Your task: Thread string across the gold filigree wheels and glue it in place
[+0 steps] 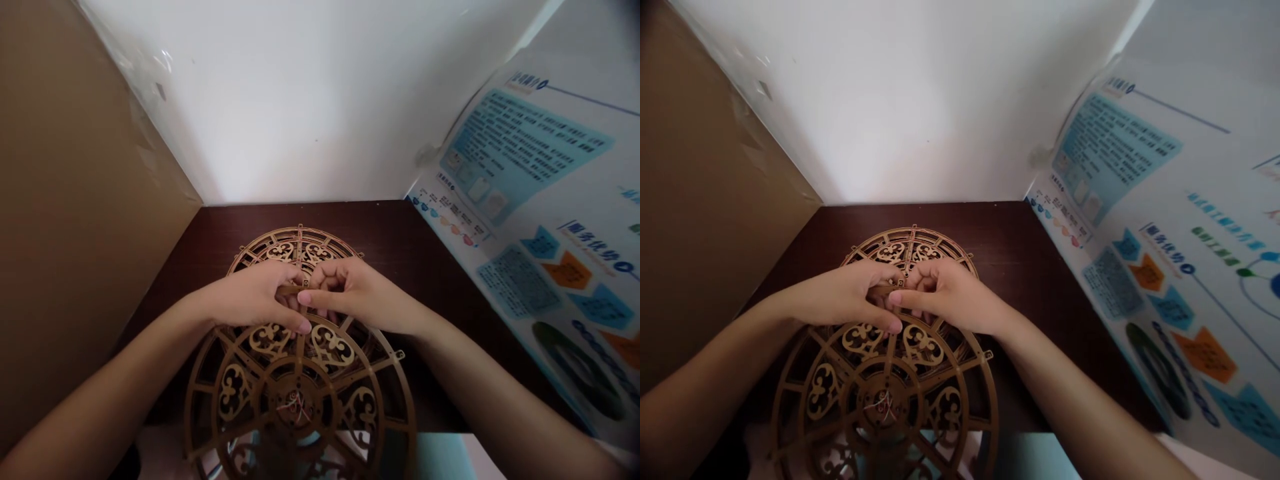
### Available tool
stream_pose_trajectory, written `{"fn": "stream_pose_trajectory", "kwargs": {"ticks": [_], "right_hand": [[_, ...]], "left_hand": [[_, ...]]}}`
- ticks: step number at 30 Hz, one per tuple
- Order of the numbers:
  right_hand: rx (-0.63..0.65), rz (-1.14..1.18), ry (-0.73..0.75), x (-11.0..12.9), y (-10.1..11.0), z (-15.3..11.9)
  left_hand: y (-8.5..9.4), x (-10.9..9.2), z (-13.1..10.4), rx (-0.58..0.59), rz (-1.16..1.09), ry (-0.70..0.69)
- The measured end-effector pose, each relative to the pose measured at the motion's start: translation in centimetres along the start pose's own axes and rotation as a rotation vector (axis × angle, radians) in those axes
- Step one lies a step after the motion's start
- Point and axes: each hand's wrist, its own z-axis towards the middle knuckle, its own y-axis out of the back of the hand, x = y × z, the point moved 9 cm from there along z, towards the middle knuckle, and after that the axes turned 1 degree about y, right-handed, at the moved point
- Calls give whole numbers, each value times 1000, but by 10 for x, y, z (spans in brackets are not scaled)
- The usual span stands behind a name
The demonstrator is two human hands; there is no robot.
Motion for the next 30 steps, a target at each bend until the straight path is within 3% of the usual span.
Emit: {"fn": "stream_pose_trajectory", "kwargs": {"ticks": [4,8,14,18,23,30], "right_hand": [[21,-86,41,12,5,-20],[-94,-152,36,4,21,-41],[-231,20,42,-14,32,-53],[-293,92,14,-19,38,-51],[-253,183,-75,-25,38,-47],[-212,135,-135,-13,44,-27]], "left_hand": [[1,1,0,-20,-49,42],[3,-5,8,-28,-20,31],[-6,-19,29,237,54,10],[9,-27,44,213,154,-74],[18,-25,52,306,15,-43],[46,-36,58,185,230,-168]]}}
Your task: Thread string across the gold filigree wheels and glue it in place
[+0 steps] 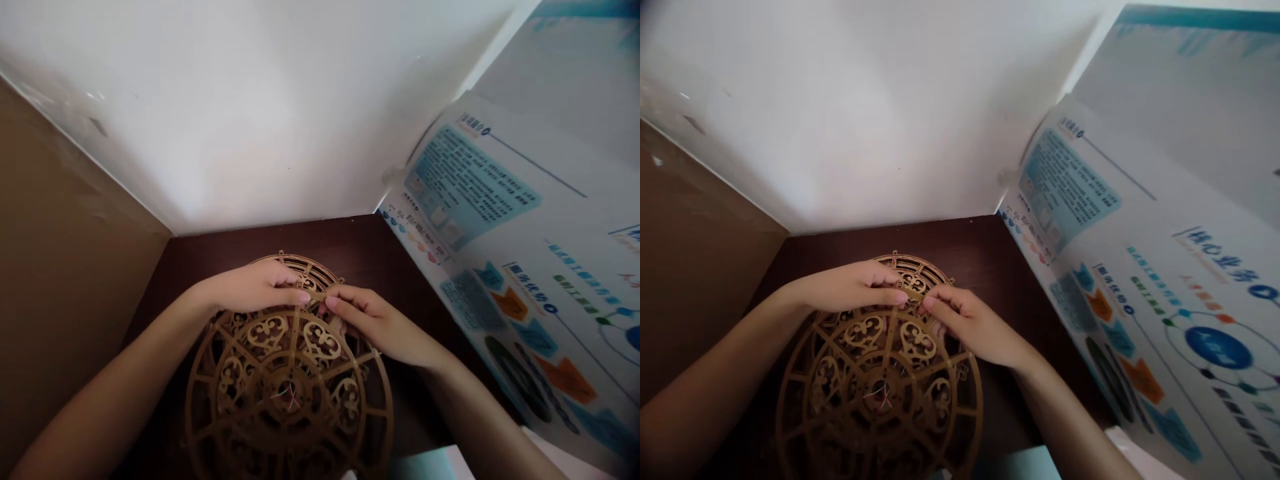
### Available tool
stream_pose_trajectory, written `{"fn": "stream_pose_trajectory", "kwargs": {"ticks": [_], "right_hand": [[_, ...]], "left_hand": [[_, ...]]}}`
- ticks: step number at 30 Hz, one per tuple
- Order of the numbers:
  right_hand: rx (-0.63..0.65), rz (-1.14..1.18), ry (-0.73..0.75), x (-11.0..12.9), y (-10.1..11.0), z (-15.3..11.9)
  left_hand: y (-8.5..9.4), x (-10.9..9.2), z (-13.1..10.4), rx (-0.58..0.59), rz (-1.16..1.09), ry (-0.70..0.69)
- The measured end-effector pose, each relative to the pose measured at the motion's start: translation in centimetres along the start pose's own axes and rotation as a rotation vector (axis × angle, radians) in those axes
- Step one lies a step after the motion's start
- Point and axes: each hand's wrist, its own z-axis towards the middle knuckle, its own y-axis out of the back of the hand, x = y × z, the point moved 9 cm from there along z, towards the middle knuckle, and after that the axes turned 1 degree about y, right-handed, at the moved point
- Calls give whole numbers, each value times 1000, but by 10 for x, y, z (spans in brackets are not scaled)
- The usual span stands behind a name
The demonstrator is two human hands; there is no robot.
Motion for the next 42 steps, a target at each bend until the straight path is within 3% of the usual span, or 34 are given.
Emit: {"fn": "stream_pose_trajectory", "kwargs": {"ticks": [9,14,18,23,27,32,37,42], "right_hand": [[16,-112,-22,12,10,66],[314,-228,-91,26,1,93],[525,-333,-107,42,-1,105],[591,-414,-100,45,1,111],[678,-411,-102,40,1,107],[693,-415,-92,35,0,113],[623,-447,-42,40,-8,120],[639,-465,-162,31,0,117]], "left_hand": [[31,28,-5,-56,-53,41],[42,43,-6,-103,6,163],[49,44,-10,-110,-11,168],[58,46,-15,-131,-55,128],[54,54,-15,-87,-168,129],[47,63,-11,-55,-332,168],[49,67,-11,-33,-242,193],[53,75,-13,-60,-290,210]]}}
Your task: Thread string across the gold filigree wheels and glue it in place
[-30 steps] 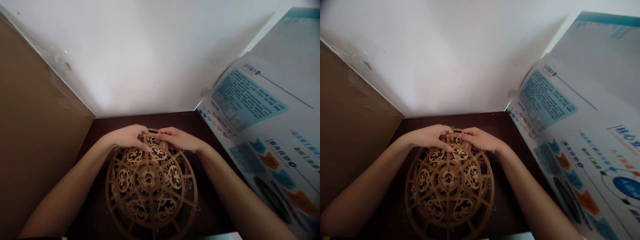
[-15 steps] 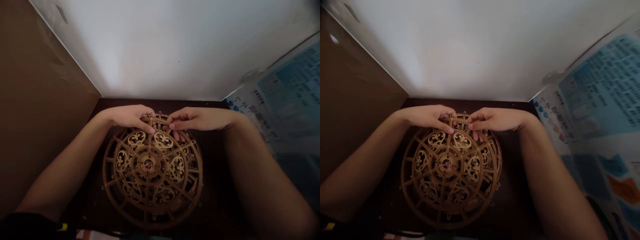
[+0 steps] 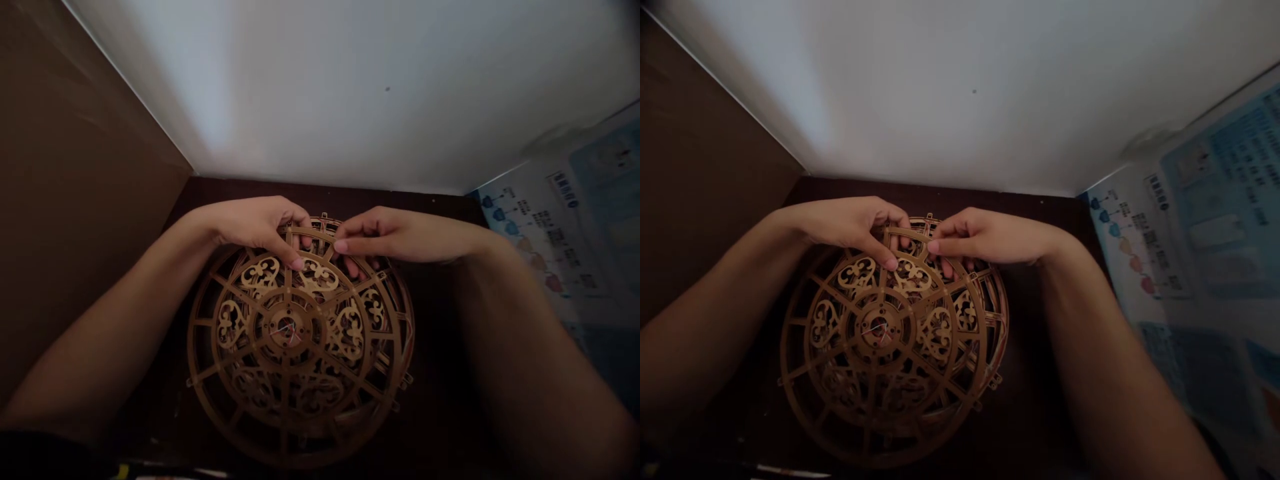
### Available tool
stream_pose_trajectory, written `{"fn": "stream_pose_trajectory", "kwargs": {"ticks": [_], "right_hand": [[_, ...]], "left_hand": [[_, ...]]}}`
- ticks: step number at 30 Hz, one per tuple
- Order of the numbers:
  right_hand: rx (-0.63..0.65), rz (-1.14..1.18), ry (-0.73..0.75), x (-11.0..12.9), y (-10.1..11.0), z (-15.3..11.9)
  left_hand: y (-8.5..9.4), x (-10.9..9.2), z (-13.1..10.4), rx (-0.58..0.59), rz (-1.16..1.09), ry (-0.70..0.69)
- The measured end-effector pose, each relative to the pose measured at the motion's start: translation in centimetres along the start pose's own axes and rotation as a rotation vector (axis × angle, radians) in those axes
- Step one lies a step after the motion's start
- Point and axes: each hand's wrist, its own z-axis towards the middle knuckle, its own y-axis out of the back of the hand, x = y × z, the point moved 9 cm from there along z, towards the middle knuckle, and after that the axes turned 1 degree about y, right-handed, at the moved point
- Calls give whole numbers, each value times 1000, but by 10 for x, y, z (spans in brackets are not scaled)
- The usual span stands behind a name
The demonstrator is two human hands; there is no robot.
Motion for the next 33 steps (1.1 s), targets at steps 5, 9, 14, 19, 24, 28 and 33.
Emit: {"fn": "stream_pose_trajectory", "kwargs": {"ticks": [5,9,14,19,24,28,33], "right_hand": [[72,75,4,-3,-2,-7],[32,57,71,6,-2,-4],[-20,36,107,12,1,-4],[-22,114,83,9,1,-7],[-41,305,105,4,-3,1],[0,276,194,14,-10,4],[16,225,211,22,-13,4]], "left_hand": [[1,1,-1,-10,-5,28],[0,-5,-2,4,67,-2],[0,-6,-4,-2,-62,7],[4,-5,-4,-77,-138,-18],[2,-3,-3,-57,-173,-11],[-9,-11,-2,81,-46,-43],[-21,-8,4,227,-63,-112]]}}
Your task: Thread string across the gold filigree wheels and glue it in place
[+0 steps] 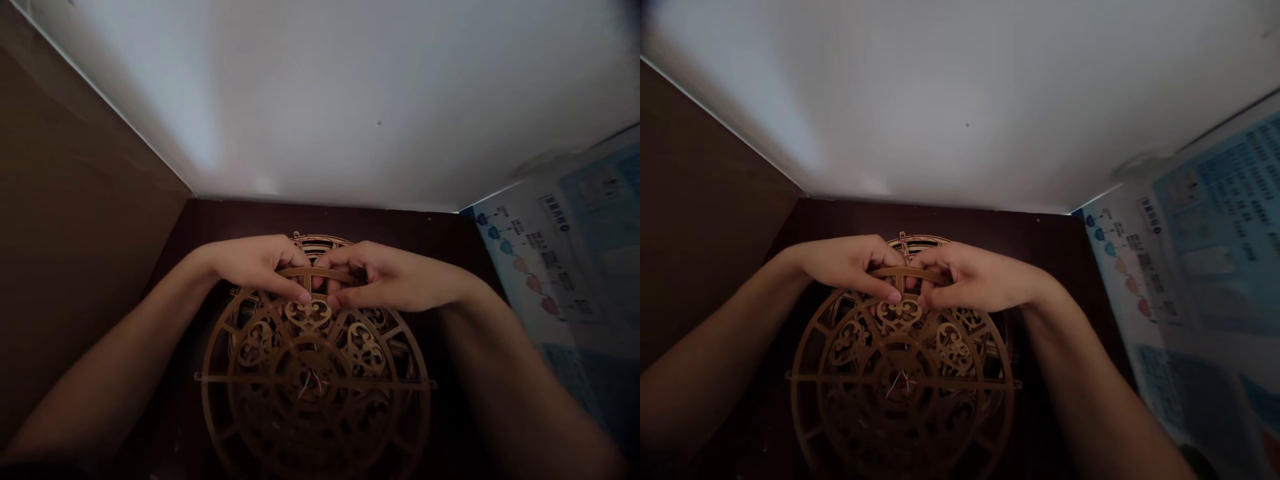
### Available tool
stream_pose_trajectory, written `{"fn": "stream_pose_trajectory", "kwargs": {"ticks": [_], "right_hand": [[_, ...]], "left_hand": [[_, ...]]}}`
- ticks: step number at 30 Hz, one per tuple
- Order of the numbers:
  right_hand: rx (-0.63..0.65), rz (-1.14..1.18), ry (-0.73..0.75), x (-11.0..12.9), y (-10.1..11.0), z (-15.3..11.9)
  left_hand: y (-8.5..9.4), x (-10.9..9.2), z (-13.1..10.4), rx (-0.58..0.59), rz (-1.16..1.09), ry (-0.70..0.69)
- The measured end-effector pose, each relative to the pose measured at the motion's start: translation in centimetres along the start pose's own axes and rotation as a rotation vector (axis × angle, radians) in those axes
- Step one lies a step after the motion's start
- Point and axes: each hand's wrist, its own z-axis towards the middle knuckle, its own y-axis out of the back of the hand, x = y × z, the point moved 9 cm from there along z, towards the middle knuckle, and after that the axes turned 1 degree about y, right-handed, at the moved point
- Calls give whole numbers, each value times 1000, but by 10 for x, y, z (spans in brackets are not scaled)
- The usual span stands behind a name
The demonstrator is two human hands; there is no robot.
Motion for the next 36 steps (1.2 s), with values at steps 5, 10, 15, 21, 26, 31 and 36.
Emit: {"fn": "stream_pose_trajectory", "kwargs": {"ticks": [5,10,15,21,26,31,36], "right_hand": [[23,-127,-73,-5,7,-5],[-21,-120,-118,-13,15,-8],[-39,-231,-103,-10,16,-9],[-99,-279,-128,-9,18,-7],[-102,-230,-120,-11,16,-4],[-206,-214,-39,3,13,0],[-152,-121,-115,4,15,-10]], "left_hand": [[0,9,3,14,-70,-73],[-1,11,3,10,-94,-26],[0,7,2,5,-102,-19],[4,10,3,-36,-92,-22],[3,4,2,-24,-80,-49],[7,-11,-3,-100,67,-103],[10,-6,-6,-126,-157,-77]]}}
